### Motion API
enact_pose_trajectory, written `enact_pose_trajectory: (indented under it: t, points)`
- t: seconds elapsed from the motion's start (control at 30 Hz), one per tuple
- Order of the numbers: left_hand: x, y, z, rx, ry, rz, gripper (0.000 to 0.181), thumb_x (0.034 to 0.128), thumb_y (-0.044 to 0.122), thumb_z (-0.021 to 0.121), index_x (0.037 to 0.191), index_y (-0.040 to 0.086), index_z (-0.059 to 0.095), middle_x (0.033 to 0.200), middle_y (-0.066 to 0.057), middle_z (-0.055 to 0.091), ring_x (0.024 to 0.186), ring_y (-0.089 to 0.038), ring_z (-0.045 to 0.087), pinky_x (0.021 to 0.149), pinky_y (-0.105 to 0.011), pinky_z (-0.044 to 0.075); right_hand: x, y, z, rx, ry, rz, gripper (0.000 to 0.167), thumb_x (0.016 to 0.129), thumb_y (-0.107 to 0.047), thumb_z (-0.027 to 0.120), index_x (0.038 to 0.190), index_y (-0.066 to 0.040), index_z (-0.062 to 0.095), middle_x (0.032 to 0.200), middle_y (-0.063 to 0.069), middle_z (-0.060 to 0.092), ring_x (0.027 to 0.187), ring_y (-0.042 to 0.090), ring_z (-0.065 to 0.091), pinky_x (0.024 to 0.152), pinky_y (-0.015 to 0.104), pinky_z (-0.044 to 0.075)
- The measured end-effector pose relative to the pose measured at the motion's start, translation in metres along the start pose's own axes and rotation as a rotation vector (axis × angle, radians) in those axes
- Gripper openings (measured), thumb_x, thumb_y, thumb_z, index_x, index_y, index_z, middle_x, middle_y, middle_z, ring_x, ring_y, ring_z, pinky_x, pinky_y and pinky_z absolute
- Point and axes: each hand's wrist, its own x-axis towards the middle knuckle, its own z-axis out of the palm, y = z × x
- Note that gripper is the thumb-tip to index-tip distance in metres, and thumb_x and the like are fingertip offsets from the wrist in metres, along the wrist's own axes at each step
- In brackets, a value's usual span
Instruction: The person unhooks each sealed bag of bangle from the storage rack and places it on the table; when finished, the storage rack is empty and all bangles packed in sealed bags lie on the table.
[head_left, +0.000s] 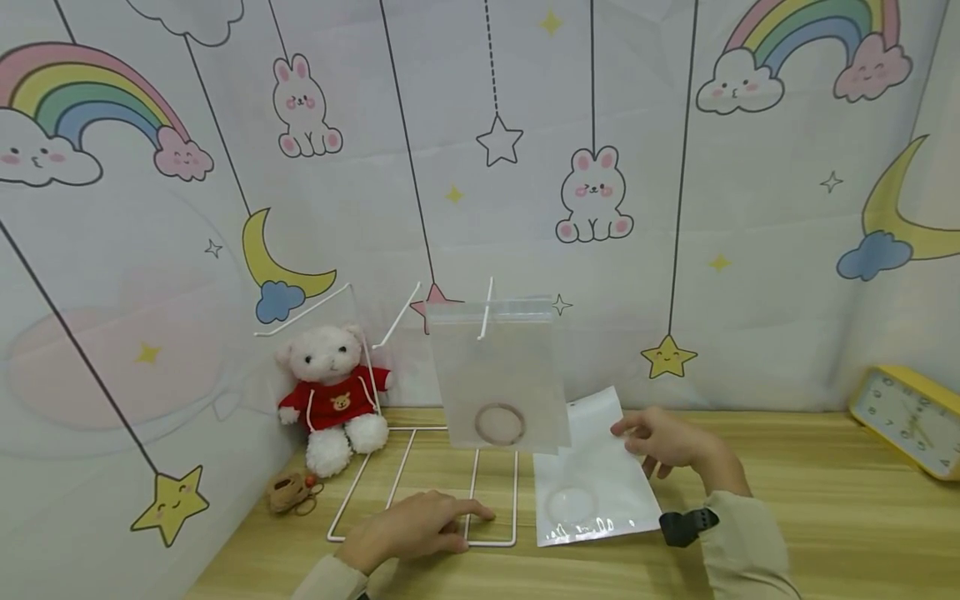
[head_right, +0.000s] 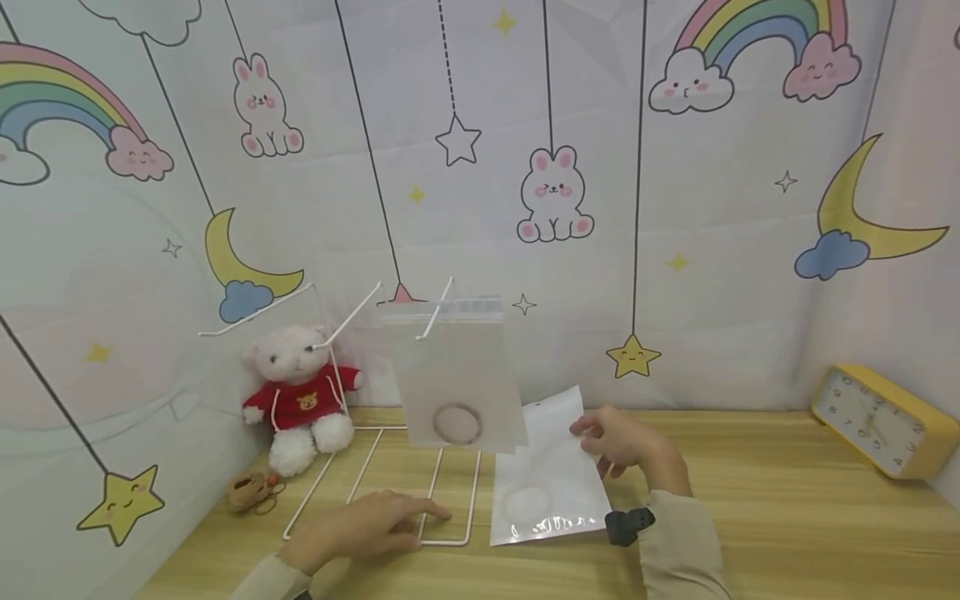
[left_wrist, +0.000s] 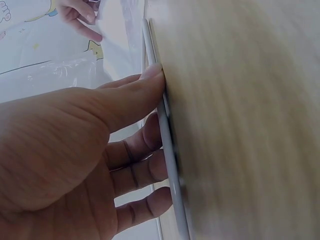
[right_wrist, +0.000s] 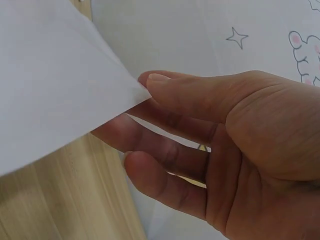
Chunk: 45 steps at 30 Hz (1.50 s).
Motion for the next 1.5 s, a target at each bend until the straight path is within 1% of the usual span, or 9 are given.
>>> enact_pose_trajectory:
  t: [0.2,0.3,0.5,0.73,0.9,1.1,1.23,1.33,1.5]
  points:
    - [0.001,0.000,-0.001,-0.003,0.002,-0.003,0.042,0.0924,0.018,0.073,0.133,0.024,0.063,0.072,0.013,0.047,0.066,0.000,0.043,0.067,-0.021,0.040,0.002,0.000,0.003,0.022,-0.024,0.026,0.037,0.097,0.001,0.055,0.134,0.007,0.056,0.092,0.011,0.062,0.062,0.024,0.064,0.056,0.036,0.054]
    - [0.001,0.000,-0.001,0.000,0.006,0.000,0.041,0.0927,0.018,0.072,0.132,0.023,0.063,0.070,0.014,0.047,0.065,0.001,0.042,0.066,-0.021,0.040,0.002,0.000,0.003,0.024,-0.026,0.043,0.036,0.097,0.003,0.055,0.133,0.006,0.057,0.092,0.012,0.063,0.065,0.026,0.066,0.057,0.037,0.055]
    - [0.001,0.000,-0.002,0.002,0.003,-0.006,0.041,0.0928,0.019,0.072,0.133,0.024,0.063,0.071,0.014,0.047,0.066,0.001,0.043,0.066,-0.021,0.040,0.002,0.000,0.003,0.037,-0.029,0.057,0.034,0.095,0.004,0.055,0.128,0.007,0.061,0.100,0.017,0.069,0.069,0.030,0.069,0.058,0.039,0.056]
    - [0.000,-0.001,0.000,0.000,0.003,0.001,0.043,0.0922,0.019,0.073,0.133,0.024,0.062,0.072,0.013,0.047,0.067,0.000,0.043,0.067,-0.022,0.040,0.002,0.003,0.008,0.069,-0.064,0.070,0.034,0.094,0.004,0.054,0.127,0.008,0.062,0.101,0.016,0.070,0.069,0.028,0.068,0.062,0.041,0.057]
    - [0.000,-0.003,0.001,-0.006,-0.001,0.003,0.042,0.0926,0.020,0.072,0.134,0.024,0.062,0.073,0.014,0.047,0.068,0.000,0.043,0.068,-0.022,0.041,0.001,0.004,0.009,0.049,-0.076,0.093,0.032,0.095,0.003,0.054,0.126,0.006,0.063,0.101,0.015,0.070,0.070,0.027,0.069,0.063,0.042,0.057]
    - [0.001,-0.003,0.002,0.003,-0.001,-0.004,0.042,0.0928,0.020,0.072,0.134,0.025,0.062,0.072,0.015,0.046,0.068,0.000,0.043,0.069,-0.021,0.040,0.004,0.008,0.009,0.055,-0.086,0.098,0.032,0.092,0.005,0.055,0.122,0.008,0.063,0.106,0.017,0.069,0.070,0.027,0.070,0.062,0.040,0.056]
    - [0.001,-0.006,0.004,0.011,0.008,0.006,0.042,0.0927,0.021,0.072,0.134,0.025,0.062,0.072,0.015,0.046,0.068,0.001,0.043,0.069,-0.021,0.041,0.007,0.012,0.010,0.050,-0.089,0.079,0.031,0.091,0.005,0.056,0.121,0.010,0.063,0.095,0.013,0.070,0.068,0.025,0.070,0.060,0.036,0.055]
    - [0.001,-0.006,0.004,0.015,0.014,0.010,0.042,0.0926,0.022,0.072,0.133,0.025,0.062,0.072,0.015,0.046,0.068,0.001,0.043,0.068,-0.021,0.040,0.009,0.013,0.011,0.059,-0.086,0.065,0.029,0.091,0.005,0.057,0.119,0.012,0.063,0.082,0.008,0.067,0.065,0.022,0.068,0.058,0.032,0.053]
    - [0.000,-0.004,0.001,0.010,0.006,0.021,0.042,0.0930,0.021,0.072,0.134,0.024,0.062,0.073,0.015,0.046,0.069,0.000,0.044,0.069,-0.021,0.041,0.011,0.014,0.012,0.072,-0.058,0.047,0.028,0.091,0.006,0.057,0.117,0.013,0.064,0.075,0.006,0.064,0.060,0.018,0.065,0.057,0.031,0.054]
